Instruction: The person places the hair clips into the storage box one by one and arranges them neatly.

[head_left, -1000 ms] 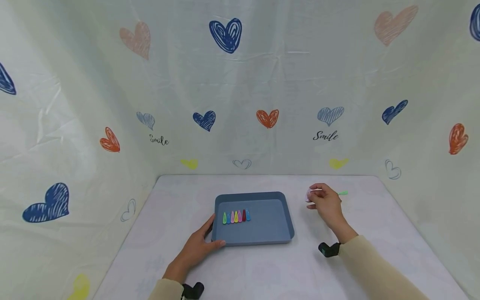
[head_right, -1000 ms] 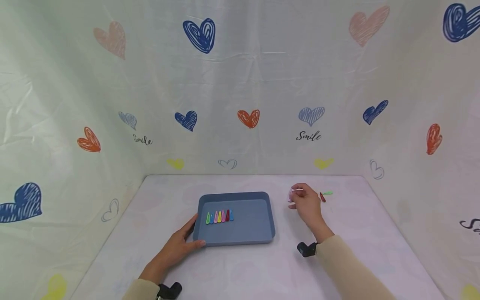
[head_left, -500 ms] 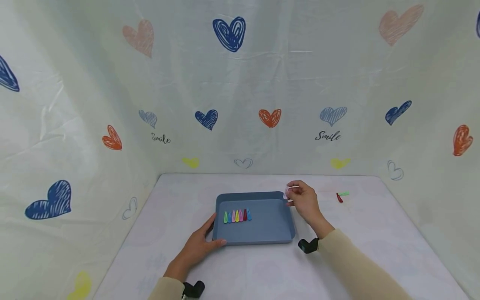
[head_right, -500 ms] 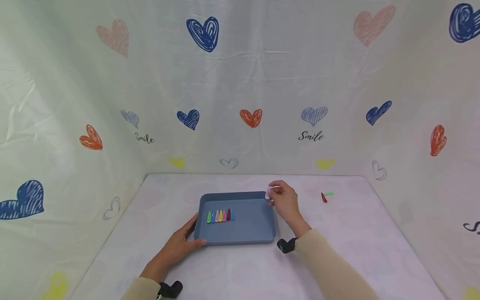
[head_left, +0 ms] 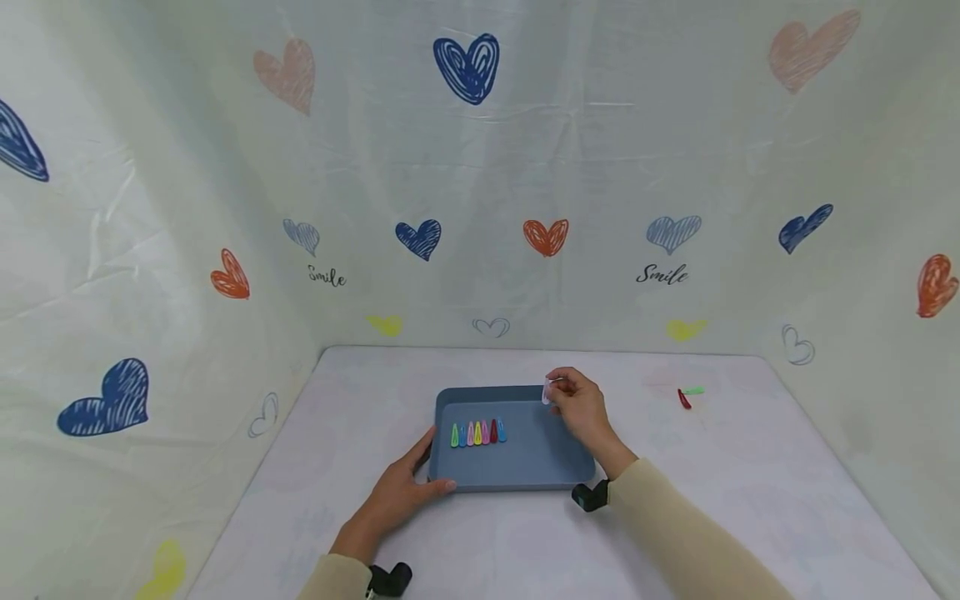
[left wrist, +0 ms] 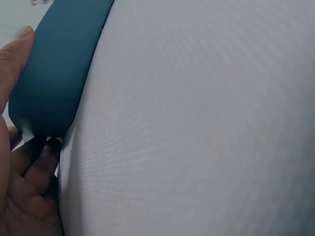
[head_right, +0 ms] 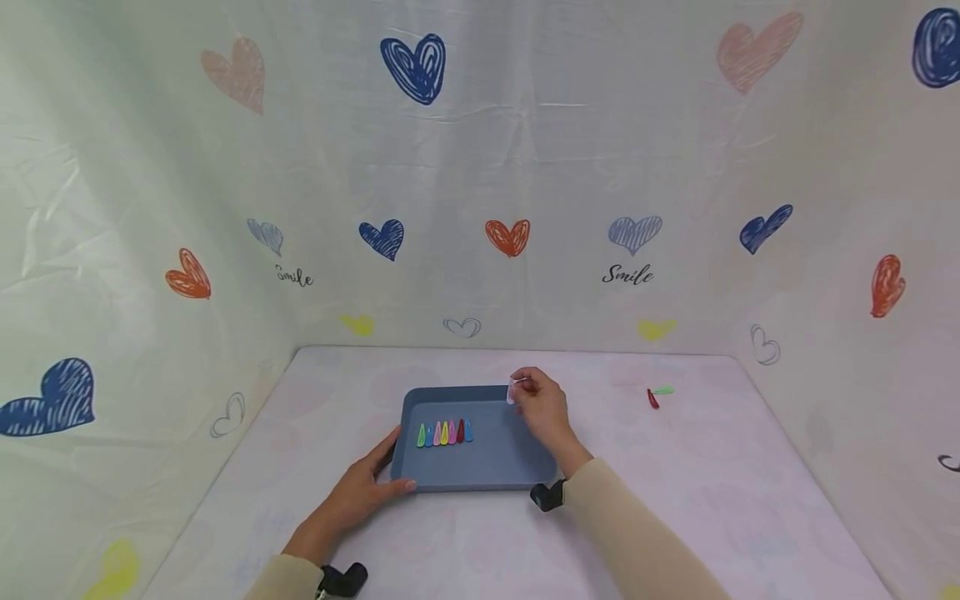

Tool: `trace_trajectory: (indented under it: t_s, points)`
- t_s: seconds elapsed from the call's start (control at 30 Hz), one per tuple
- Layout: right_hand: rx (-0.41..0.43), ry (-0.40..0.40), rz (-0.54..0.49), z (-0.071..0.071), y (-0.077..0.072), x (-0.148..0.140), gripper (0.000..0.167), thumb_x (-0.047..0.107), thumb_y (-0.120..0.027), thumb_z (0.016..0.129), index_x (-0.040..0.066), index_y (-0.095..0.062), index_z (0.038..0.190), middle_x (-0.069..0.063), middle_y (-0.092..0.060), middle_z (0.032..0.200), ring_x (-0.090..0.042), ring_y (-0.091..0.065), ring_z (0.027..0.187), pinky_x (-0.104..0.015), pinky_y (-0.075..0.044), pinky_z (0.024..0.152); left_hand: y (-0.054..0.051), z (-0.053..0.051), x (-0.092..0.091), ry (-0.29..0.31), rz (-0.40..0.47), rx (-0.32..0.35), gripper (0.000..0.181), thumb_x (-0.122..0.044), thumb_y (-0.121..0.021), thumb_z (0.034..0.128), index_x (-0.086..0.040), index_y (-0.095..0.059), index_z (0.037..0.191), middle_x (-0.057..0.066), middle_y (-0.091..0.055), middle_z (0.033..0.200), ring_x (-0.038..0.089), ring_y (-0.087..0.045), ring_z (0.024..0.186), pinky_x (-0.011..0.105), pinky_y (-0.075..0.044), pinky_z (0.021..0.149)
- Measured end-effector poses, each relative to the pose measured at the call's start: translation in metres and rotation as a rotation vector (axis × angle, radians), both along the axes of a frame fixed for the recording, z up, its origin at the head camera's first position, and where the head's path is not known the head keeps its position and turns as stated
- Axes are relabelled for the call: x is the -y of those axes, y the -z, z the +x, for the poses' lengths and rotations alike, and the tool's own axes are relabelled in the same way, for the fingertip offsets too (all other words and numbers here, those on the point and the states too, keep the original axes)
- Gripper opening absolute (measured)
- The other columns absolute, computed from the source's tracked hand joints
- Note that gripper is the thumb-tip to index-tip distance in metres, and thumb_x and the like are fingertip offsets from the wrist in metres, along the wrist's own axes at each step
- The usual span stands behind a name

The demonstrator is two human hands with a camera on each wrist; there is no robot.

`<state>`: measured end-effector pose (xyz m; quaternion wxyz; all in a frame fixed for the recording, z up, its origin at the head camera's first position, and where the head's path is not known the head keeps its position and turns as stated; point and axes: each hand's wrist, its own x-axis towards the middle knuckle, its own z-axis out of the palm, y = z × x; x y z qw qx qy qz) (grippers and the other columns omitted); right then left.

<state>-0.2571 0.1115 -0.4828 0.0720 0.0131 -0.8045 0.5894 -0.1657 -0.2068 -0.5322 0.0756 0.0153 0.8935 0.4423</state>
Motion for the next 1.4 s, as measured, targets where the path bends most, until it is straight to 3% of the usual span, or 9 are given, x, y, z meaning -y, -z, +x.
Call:
trace_trajectory:
  t_s: [0.13,0.4,0.67,0.9,1.17,1.4]
  points:
    - [-0.003,-0.01,0.05,-0.001,0.005,0.006,0.013,0.006,-0.071,0.1,0.008,-0.071,0.113,-0.009,-0.071,0.096,-0.024,-0.069,0.083,-0.022,-0.055,0.066,0.002,-0.001,0.0,0.014,0.001,-0.003,0.109,-0.053,-0.088,0.0816,-0.026,-0.029,0.169,0.01,-0.037,0.17,0.038,-0.033,0.158,0.062,-0.033,0.124]
    - [0.041,-0.049,0.032,0.0,0.013,0.018,0.02,0.001,-0.071,0.097,0.007,-0.07,0.116,-0.011,-0.075,0.093,-0.029,-0.073,0.076,-0.032,-0.062,0.06,0.0,0.0,0.001,0.014,0.015,0.007,0.11,-0.052,-0.089,0.0813,-0.027,-0.028,0.169,0.01,-0.036,0.171,0.038,-0.033,0.158,0.061,-0.033,0.124]
    - [0.066,-0.093,0.105,-0.001,0.026,0.031,0.021,-0.001,-0.069,0.097,0.003,-0.071,0.118,-0.009,-0.072,0.087,-0.018,-0.07,0.072,-0.03,-0.062,0.057,-0.002,0.0,0.0,0.008,-0.001,0.015,0.11,-0.054,-0.089,0.0808,-0.027,-0.029,0.169,0.01,-0.037,0.171,0.038,-0.032,0.158,0.062,-0.032,0.125]
    - [0.049,-0.136,0.158,0.001,0.034,0.04,0.017,-0.001,-0.068,0.098,0.003,-0.071,0.114,-0.007,-0.071,0.087,-0.015,-0.067,0.07,-0.027,-0.061,0.057,-0.002,0.001,0.0,0.009,-0.008,0.005,0.109,-0.053,-0.089,0.081,-0.027,-0.029,0.169,0.011,-0.038,0.17,0.04,-0.034,0.157,0.063,-0.033,0.124]
    - [0.024,-0.131,0.266,0.004,0.038,0.044,0.015,0.004,-0.071,0.098,0.01,-0.073,0.111,-0.002,-0.072,0.086,-0.011,-0.059,0.067,-0.024,-0.047,0.056,0.0,0.0,0.0,0.011,-0.004,0.006,0.109,-0.053,-0.089,0.0812,-0.028,-0.029,0.169,0.01,-0.037,0.17,0.039,-0.033,0.158,0.062,-0.033,0.124]
    - [0.012,-0.137,0.336,0.004,0.039,0.047,0.015,0.004,-0.071,0.098,0.012,-0.073,0.11,-0.002,-0.073,0.087,-0.011,-0.059,0.069,-0.025,-0.047,0.058,0.0,0.0,0.0,0.008,0.003,0.013,0.11,-0.053,-0.089,0.081,-0.027,-0.029,0.169,0.01,-0.037,0.17,0.039,-0.032,0.158,0.063,-0.032,0.124]
